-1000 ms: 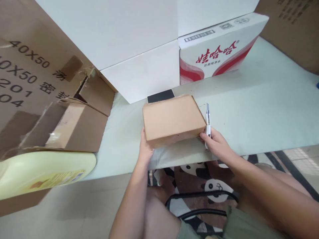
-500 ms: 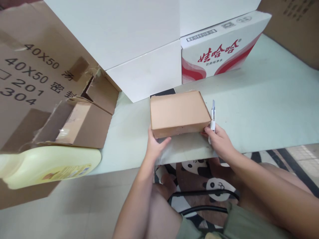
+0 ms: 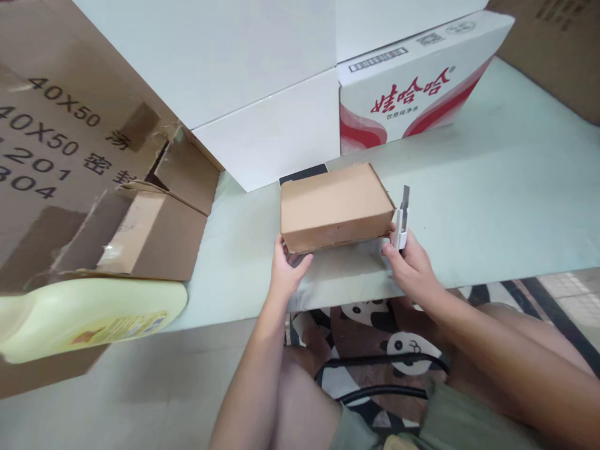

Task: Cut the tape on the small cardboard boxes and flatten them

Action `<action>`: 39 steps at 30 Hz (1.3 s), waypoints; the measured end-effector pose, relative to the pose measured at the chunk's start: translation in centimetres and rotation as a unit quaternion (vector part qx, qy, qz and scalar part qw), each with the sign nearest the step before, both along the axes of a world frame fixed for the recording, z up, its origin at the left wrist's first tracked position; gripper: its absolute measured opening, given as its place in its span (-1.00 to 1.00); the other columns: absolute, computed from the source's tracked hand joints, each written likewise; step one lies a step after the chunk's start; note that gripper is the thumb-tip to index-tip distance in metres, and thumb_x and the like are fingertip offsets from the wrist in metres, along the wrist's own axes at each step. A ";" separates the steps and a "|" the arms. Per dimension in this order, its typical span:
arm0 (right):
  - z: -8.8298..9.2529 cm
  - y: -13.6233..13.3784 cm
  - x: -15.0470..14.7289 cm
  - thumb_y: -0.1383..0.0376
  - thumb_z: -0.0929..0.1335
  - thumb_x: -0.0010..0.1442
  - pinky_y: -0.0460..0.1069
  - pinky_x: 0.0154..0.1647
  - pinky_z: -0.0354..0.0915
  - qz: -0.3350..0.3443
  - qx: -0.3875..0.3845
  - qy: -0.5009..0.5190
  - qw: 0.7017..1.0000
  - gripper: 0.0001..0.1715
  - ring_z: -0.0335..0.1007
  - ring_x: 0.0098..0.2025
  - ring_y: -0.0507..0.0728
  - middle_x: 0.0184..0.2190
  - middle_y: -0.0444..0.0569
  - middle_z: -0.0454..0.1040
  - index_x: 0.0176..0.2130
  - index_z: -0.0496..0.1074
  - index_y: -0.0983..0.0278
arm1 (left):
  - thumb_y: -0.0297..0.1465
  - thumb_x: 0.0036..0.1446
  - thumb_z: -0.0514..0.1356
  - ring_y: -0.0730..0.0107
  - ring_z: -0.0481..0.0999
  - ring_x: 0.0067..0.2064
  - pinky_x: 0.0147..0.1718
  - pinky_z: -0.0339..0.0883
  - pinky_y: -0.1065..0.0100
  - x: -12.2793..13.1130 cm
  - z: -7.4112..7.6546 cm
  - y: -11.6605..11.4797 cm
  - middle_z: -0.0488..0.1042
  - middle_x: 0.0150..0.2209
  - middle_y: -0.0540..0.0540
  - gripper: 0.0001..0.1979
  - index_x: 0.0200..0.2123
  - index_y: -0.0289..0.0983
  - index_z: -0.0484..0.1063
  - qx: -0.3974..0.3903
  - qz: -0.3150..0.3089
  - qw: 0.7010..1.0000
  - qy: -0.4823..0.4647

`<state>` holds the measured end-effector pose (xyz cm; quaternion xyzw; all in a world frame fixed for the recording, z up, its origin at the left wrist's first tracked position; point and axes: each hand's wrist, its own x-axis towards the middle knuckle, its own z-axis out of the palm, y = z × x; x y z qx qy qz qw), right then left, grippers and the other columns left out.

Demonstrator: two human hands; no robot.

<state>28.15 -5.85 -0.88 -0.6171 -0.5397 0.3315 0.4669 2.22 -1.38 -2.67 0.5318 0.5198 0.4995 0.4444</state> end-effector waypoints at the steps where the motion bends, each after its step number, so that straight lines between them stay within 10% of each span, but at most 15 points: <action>1: 0.1 -0.1 0.0 0.18 0.27 0.28 0.01 -0.32 0.16 0.011 0.020 -0.006 1.000 -0.81 0.20 -0.35 0.09 -0.41 -0.15 0.26 -0.34 0.19 0.18 | -0.19 -0.08 0.41 0.04 0.44 0.15 0.09 0.38 0.02 -0.1 -0.1 0.1 0.33 0.16 -0.32 -0.18 0.20 -0.16 0.11 0.004 -0.001 1.000 -0.001; 19: 0.3 0.4 0.9 0.15 0.25 0.25 -0.05 -0.59 0.15 0.031 -0.022 0.208 0.977 -0.82 0.17 -0.54 0.04 -0.49 -0.19 0.24 -0.32 0.14 0.16 | 0.07 -0.10 0.37 0.01 0.37 0.20 0.17 0.22 0.06 1.1 1.5 -0.3 0.33 0.16 -0.30 -0.08 0.23 -0.14 0.08 0.080 0.097 0.992 0.017; 26: 1.9 0.8 1.0 0.21 0.25 0.24 0.00 -0.41 0.19 0.013 -0.054 0.023 0.998 -0.87 0.23 -0.47 0.07 -0.44 -0.13 0.39 -0.25 0.32 0.21 | -0.01 -0.09 0.39 0.06 0.31 0.21 0.20 0.14 0.11 0.6 1.1 -0.4 0.29 0.13 -0.20 -0.26 0.09 -0.13 0.21 0.109 0.119 0.983 0.090; 39: 0.5 1.1 1.2 0.13 0.25 0.23 0.02 -0.35 0.23 0.000 -0.081 0.040 0.996 -0.78 0.26 -0.44 0.09 -0.41 -0.13 0.38 -0.20 0.33 0.20 | -0.12 -0.01 0.37 0.18 0.50 -0.07 -0.27 0.50 0.13 0.4 4.0 -0.1 0.39 0.07 -0.04 -0.54 -0.07 0.00 0.30 -0.036 0.114 0.934 -0.335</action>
